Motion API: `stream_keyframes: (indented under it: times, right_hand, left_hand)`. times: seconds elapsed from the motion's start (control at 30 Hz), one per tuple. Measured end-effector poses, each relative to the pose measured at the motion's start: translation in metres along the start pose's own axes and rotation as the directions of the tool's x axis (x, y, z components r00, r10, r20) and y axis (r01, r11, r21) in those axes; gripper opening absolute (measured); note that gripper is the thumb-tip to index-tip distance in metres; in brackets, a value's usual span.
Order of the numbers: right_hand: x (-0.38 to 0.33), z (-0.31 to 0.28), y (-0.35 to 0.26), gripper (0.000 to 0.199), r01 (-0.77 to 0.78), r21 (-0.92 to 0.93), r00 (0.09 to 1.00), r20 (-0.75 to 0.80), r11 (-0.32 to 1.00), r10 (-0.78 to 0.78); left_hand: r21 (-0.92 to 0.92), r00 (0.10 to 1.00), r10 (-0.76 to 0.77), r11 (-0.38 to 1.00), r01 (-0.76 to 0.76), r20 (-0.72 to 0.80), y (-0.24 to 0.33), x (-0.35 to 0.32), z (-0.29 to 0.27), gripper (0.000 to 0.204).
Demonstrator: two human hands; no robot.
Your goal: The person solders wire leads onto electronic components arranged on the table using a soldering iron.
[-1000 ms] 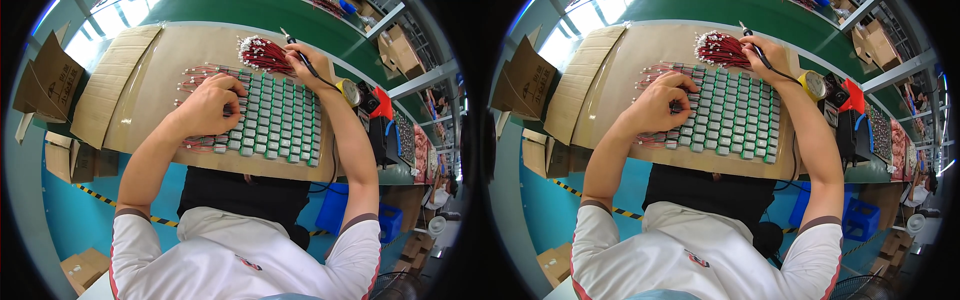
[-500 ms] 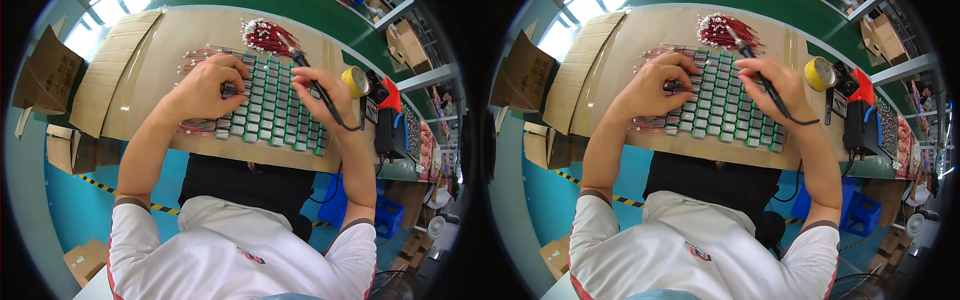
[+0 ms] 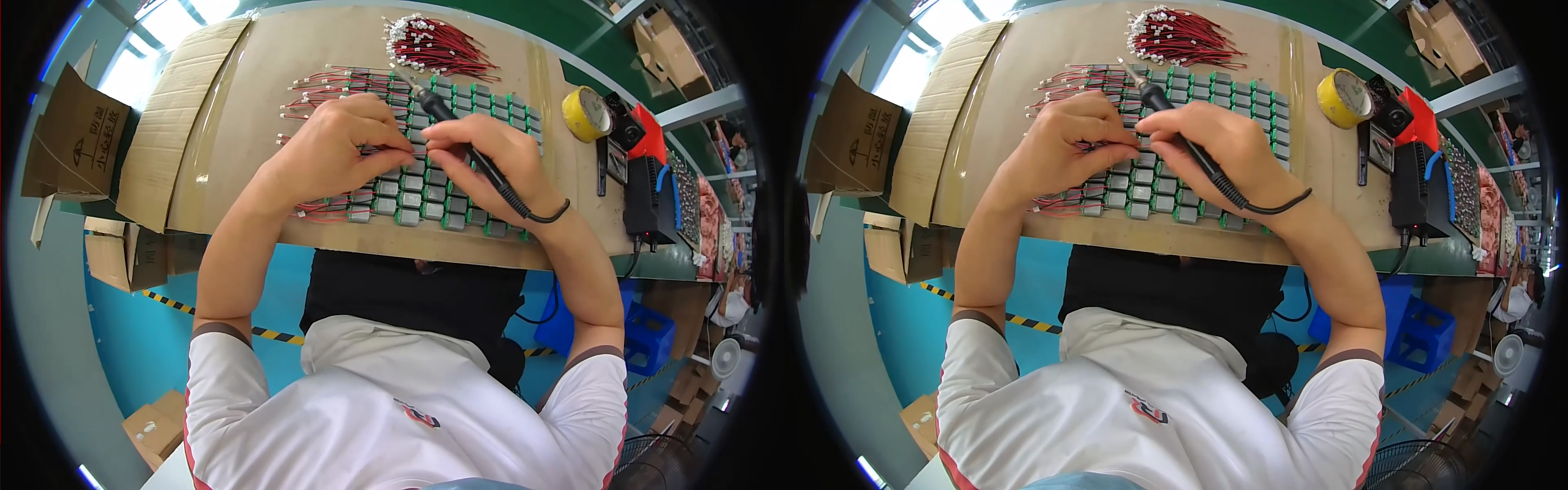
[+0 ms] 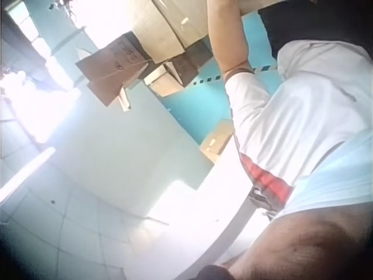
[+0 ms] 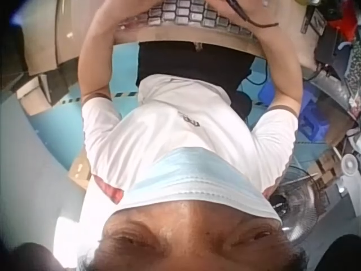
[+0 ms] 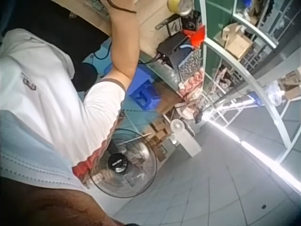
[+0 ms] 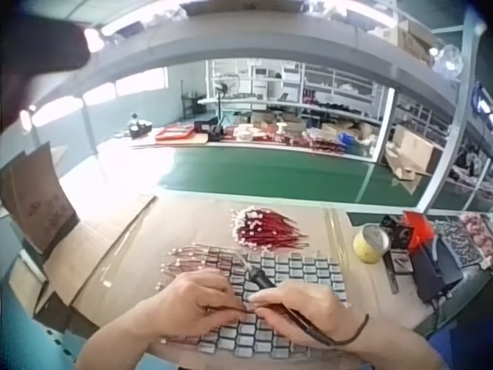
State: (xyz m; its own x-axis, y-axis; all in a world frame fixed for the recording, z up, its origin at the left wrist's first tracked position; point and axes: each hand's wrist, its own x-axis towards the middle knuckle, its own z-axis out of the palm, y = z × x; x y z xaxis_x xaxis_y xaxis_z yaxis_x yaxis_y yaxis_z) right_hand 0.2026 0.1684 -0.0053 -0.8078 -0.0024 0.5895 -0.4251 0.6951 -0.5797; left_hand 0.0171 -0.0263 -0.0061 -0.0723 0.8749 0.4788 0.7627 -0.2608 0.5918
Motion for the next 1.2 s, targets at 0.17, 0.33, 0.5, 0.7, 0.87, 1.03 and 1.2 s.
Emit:
stream_keyframes:
  times: [0.17,0.33,0.5,0.7,0.87,1.03,1.2]
  right_hand:
    - [-0.001,-0.003,-0.004,0.034,-0.181,0.074,0.982,-0.041,0.981,0.184]
    - [-0.005,-0.002,-0.001,0.034,-0.171,0.085,0.985,-0.023,0.982,0.174]
    - [-0.004,-0.001,-0.003,0.037,-0.177,0.073,0.984,0.021,0.982,0.176]
    - [-0.003,0.004,0.0,0.039,-0.098,0.071,0.995,-0.022,0.993,0.099]
    - [-0.001,0.007,-0.002,0.041,-0.047,0.056,0.997,-0.053,0.997,0.05]
    - [0.0,0.007,0.0,0.041,-0.037,0.05,0.997,-0.061,0.998,0.04]
    - [-0.002,0.001,-0.001,0.038,-0.032,0.032,0.999,-0.032,0.999,0.033]
  left_hand:
    - [-0.05,0.989,-0.135,0.99,0.132,-0.057,0.006,0.002,-0.004,0.015]
    - [-0.07,0.992,-0.103,0.993,0.098,-0.073,0.006,0.003,-0.005,0.017]
    - [-0.096,0.995,-0.095,0.991,0.091,-0.033,0.004,0.003,-0.004,0.019]
    - [-0.089,0.998,-0.066,0.994,0.066,0.003,0.001,0.0,-0.004,0.021]
    - [-0.086,0.999,-0.048,0.995,0.05,0.024,0.001,0.0,-0.005,0.021]
    - [-0.09,0.999,-0.039,0.995,0.038,-0.017,0.001,0.0,-0.002,0.017]
    - [-0.088,0.995,-0.096,0.992,0.093,-0.027,0.004,0.002,-0.003,0.016]
